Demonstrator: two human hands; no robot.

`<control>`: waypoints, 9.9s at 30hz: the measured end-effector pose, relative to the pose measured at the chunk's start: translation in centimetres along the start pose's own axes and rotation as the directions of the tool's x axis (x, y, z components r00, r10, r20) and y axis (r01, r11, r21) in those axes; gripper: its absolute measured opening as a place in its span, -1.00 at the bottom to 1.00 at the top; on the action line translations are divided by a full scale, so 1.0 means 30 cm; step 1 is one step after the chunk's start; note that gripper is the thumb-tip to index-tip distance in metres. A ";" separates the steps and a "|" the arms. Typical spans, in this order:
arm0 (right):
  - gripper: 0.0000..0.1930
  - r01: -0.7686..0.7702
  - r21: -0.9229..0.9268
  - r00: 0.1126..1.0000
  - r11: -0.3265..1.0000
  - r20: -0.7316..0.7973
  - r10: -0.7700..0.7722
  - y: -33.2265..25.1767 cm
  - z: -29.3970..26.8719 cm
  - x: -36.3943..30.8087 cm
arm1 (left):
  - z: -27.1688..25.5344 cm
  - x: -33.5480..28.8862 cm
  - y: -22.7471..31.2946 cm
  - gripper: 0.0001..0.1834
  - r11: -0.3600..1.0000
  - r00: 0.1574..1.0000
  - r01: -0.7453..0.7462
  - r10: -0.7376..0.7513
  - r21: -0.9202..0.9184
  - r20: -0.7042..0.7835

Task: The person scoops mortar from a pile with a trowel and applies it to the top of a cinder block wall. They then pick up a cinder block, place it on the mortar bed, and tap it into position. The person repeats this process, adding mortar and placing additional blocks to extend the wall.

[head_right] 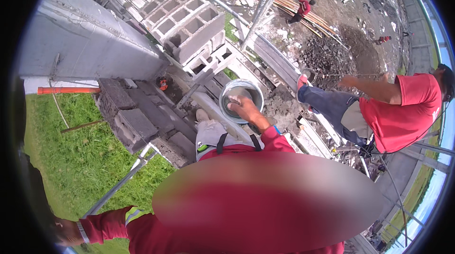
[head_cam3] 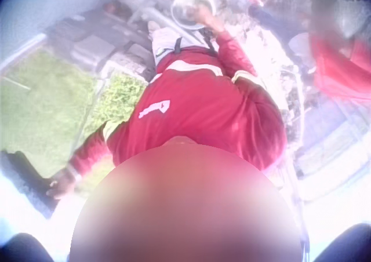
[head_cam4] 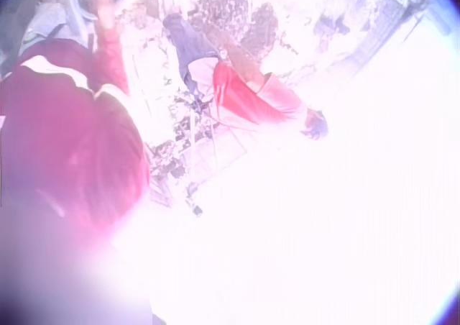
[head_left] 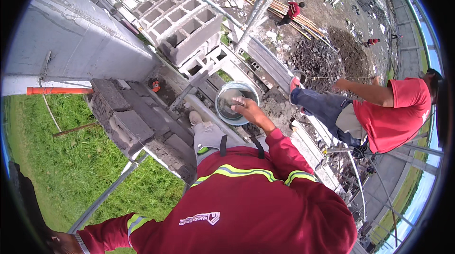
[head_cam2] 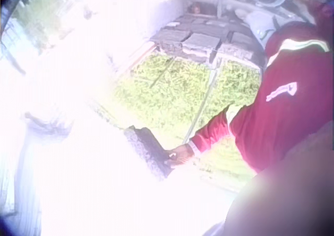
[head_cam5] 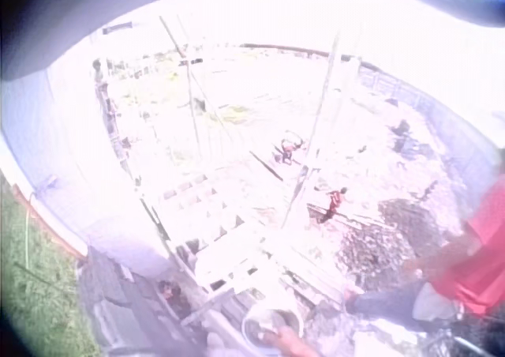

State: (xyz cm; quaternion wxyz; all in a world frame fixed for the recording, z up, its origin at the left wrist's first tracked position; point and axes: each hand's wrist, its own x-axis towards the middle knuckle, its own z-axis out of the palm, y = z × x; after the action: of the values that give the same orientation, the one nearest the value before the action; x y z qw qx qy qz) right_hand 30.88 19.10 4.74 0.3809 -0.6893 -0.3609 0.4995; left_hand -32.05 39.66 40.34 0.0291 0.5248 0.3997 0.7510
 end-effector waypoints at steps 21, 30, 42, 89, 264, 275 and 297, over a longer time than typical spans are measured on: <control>-0.45 0.279 0.709 -0.624 0.648 -0.379 0.684 1.198 -0.069 -2.087 | 1.164 -2.210 1.266 -0.44 0.885 -0.588 0.466 0.309 0.001 0.748; -0.41 0.161 0.722 -0.795 0.673 -0.309 0.522 1.524 -0.076 -2.765 | 1.044 -2.864 2.150 -0.38 0.619 -0.587 0.760 0.784 -0.196 0.202; -0.64 0.230 0.913 -0.702 0.337 -0.085 0.707 1.547 0.362 -2.852 | 0.966 -2.924 2.720 -0.50 0.786 -0.701 0.605 0.600 -0.122 0.387; -0.72 0.910 0.402 -0.004 -0.100 0.249 0.968 1.780 0.003 -3.132 | 0.211 -3.874 3.710 -0.42 0.749 -0.715 0.606 0.660 -0.268 0.229; -0.27 0.296 0.830 0.020 0.472 -0.500 0.866 6.794 -2.803 -7.891 | -3.238 -9.030 6.220 -0.20 0.170 -0.965 -0.199 -0.208 0.965 -0.162; -0.27 0.950 0.311 0.149 -0.029 -0.369 0.917 6.182 -2.540 -8.435 | -3.587 -8.998 6.740 -0.08 0.978 -0.830 -0.146 -0.205 0.152 0.518; -0.43 0.764 0.645 0.322 0.017 -0.404 0.856 5.590 -2.766 -8.452 | -2.962 -8.111 6.693 -0.21 0.767 -0.935 -0.325 -0.174 0.553 -0.309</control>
State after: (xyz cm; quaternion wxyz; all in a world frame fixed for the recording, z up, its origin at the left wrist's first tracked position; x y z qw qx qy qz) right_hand 69.51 -292.54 -21.40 0.8217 -0.3294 0.4579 0.0814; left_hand 80.20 -259.98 -30.66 -0.5345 -0.5152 -0.1897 0.6425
